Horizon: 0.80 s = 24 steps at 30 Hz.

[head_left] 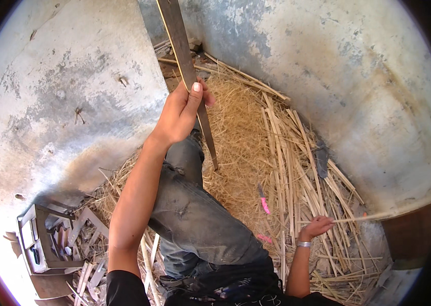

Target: The person scrapes a wooden strip using a small knife, splits a wooden piece lengthwise with a large knife, and scrapes another wooden strip using the small knife.

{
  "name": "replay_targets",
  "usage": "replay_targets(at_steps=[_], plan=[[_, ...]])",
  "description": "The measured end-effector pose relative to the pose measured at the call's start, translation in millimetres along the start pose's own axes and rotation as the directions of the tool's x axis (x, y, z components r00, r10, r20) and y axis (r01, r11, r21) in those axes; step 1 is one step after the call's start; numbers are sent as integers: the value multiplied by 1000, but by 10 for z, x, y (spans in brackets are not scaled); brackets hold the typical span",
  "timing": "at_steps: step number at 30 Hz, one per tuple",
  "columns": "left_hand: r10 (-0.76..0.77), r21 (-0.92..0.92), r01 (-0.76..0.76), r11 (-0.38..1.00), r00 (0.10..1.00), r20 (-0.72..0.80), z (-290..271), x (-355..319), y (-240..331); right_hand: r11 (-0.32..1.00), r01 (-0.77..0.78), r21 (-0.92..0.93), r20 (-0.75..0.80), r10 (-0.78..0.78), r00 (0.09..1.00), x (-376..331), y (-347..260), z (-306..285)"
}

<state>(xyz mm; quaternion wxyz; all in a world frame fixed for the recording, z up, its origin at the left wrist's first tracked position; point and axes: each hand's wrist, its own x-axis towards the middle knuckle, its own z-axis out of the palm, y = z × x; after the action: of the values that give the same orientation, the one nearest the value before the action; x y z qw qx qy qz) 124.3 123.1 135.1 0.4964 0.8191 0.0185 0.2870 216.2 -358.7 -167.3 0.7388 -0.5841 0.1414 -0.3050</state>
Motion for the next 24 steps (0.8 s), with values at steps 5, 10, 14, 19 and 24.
replay_targets(at_steps=[5, 10, 14, 19, 24], plan=[[-5, -33, 5, 999, 1000, 9, 47, -5, -11, 966, -177, -186, -540, 50, 840, 964, 395, -908], [-23, -36, 24, 999, 999, 25, 15, -3, 36, 761, -408, -505, -643, -16, 766, 1302, 704, -1892], [-19, -28, 19, 999, 1000, 16, 10, -20, 43, 336, -568, -751, -612, -34, 790, 1013, 1211, -2374], [-41, -46, 41, 998, 999, 6, 3, -13, 65, -173, -464, -869, -420, -237, 876, 22, 1958, -2731], [-23, -21, 23, 1000, 1000, 16, 64, -44, 13, 56, 7, -998, 16, 164, 986, -1088, 1486, -1917]])
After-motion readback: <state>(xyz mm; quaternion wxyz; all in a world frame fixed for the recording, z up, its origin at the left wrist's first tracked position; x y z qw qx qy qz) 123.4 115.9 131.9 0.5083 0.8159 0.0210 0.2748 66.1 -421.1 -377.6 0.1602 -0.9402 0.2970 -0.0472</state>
